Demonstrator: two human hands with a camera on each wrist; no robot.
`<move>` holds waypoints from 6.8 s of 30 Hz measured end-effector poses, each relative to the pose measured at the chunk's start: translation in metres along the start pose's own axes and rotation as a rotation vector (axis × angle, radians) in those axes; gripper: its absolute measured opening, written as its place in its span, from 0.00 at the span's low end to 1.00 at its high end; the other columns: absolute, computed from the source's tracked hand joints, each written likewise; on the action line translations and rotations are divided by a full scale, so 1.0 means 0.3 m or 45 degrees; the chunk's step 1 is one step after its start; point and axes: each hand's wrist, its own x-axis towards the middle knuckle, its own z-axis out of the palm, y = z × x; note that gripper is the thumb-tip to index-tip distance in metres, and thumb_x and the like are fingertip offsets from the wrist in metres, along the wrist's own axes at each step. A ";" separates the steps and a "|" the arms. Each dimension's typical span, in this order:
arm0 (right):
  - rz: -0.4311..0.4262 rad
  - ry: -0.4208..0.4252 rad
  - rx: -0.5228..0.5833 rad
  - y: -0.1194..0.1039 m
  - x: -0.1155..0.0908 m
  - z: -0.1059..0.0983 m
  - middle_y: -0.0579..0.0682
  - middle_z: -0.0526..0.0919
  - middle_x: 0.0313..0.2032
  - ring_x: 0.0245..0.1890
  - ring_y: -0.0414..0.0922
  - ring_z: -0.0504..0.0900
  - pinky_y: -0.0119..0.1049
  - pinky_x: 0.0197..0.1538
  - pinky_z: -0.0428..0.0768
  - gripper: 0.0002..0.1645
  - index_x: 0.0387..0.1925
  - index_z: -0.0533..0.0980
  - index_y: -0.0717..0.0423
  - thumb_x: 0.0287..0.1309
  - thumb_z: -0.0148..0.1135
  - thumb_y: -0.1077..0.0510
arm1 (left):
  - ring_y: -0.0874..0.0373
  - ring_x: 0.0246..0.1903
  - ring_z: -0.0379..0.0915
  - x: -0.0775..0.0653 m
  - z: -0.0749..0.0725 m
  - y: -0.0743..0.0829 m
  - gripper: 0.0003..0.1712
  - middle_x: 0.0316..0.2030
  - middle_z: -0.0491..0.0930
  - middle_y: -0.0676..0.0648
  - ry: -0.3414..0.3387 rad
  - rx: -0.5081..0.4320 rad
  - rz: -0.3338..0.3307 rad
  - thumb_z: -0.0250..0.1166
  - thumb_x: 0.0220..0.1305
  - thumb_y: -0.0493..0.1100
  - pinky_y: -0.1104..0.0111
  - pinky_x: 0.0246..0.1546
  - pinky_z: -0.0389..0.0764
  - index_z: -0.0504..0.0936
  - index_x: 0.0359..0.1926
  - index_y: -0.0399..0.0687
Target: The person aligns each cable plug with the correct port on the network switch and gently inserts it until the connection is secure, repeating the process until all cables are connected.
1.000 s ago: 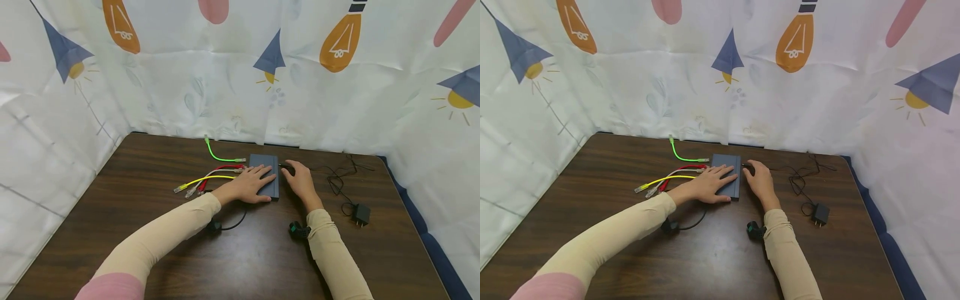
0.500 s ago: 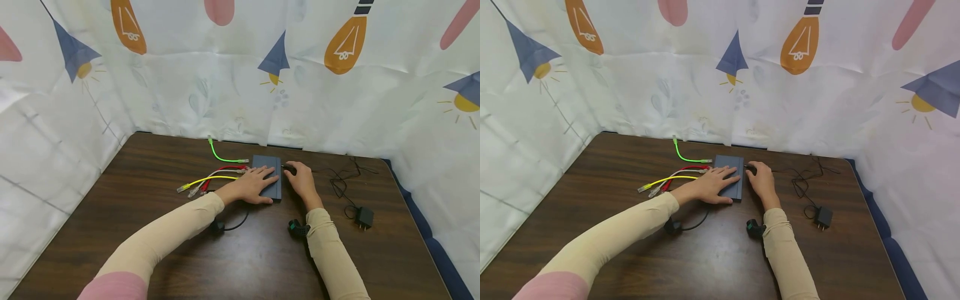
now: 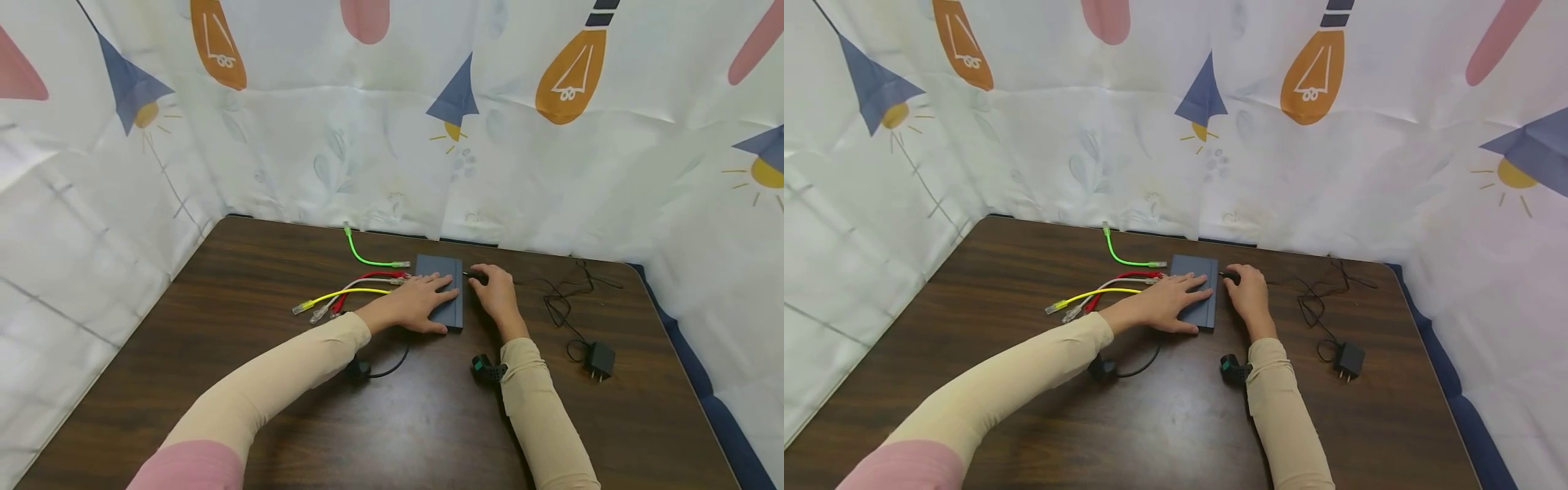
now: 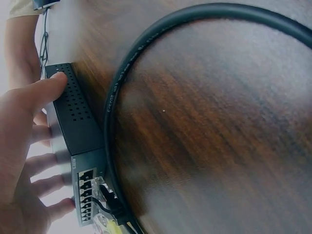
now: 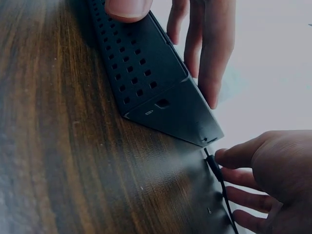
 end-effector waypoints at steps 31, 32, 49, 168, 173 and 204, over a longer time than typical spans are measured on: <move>0.028 0.035 -0.058 -0.001 0.042 0.017 0.61 0.81 0.45 0.49 0.60 0.78 0.60 0.59 0.66 0.12 0.45 0.82 0.59 0.61 0.61 0.63 | 0.46 0.74 0.49 0.003 -0.009 0.008 0.48 0.76 0.48 0.46 0.009 0.032 0.001 0.57 0.61 0.71 0.52 0.71 0.59 0.54 0.75 0.60; 0.027 0.035 -0.060 0.000 0.043 0.019 0.61 0.81 0.45 0.49 0.60 0.77 0.60 0.59 0.66 0.11 0.45 0.82 0.59 0.61 0.61 0.63 | 0.46 0.74 0.48 0.002 -0.008 0.008 0.48 0.76 0.48 0.46 0.005 0.030 -0.002 0.57 0.61 0.71 0.52 0.71 0.59 0.54 0.75 0.60; 0.032 0.059 -0.052 -0.001 0.052 0.008 0.60 0.81 0.42 0.47 0.60 0.77 0.59 0.56 0.66 0.09 0.42 0.83 0.59 0.61 0.61 0.63 | 0.46 0.75 0.46 -0.001 -0.019 0.018 0.47 0.77 0.46 0.46 -0.023 -0.017 -0.014 0.58 0.61 0.69 0.50 0.71 0.57 0.53 0.76 0.59; -0.018 0.006 0.031 0.001 0.059 -0.001 0.60 0.78 0.45 0.49 0.58 0.79 0.53 0.53 0.77 0.10 0.44 0.82 0.59 0.64 0.59 0.64 | 0.45 0.75 0.47 -0.004 -0.022 0.024 0.47 0.76 0.48 0.46 -0.011 -0.030 -0.016 0.60 0.61 0.68 0.47 0.70 0.59 0.55 0.75 0.58; -0.029 0.018 0.024 0.002 0.061 0.004 0.60 0.79 0.45 0.48 0.58 0.80 0.52 0.53 0.77 0.10 0.43 0.83 0.59 0.64 0.59 0.64 | 0.45 0.75 0.46 -0.005 -0.022 0.026 0.47 0.76 0.47 0.46 -0.017 -0.029 -0.023 0.60 0.61 0.68 0.47 0.70 0.59 0.55 0.75 0.59; -0.044 0.037 0.030 0.008 0.066 0.016 0.60 0.79 0.45 0.49 0.59 0.79 0.53 0.54 0.77 0.10 0.44 0.82 0.60 0.64 0.58 0.64 | 0.45 0.75 0.47 -0.013 -0.019 0.029 0.47 0.76 0.48 0.45 -0.003 -0.046 -0.024 0.60 0.61 0.67 0.48 0.70 0.59 0.55 0.75 0.58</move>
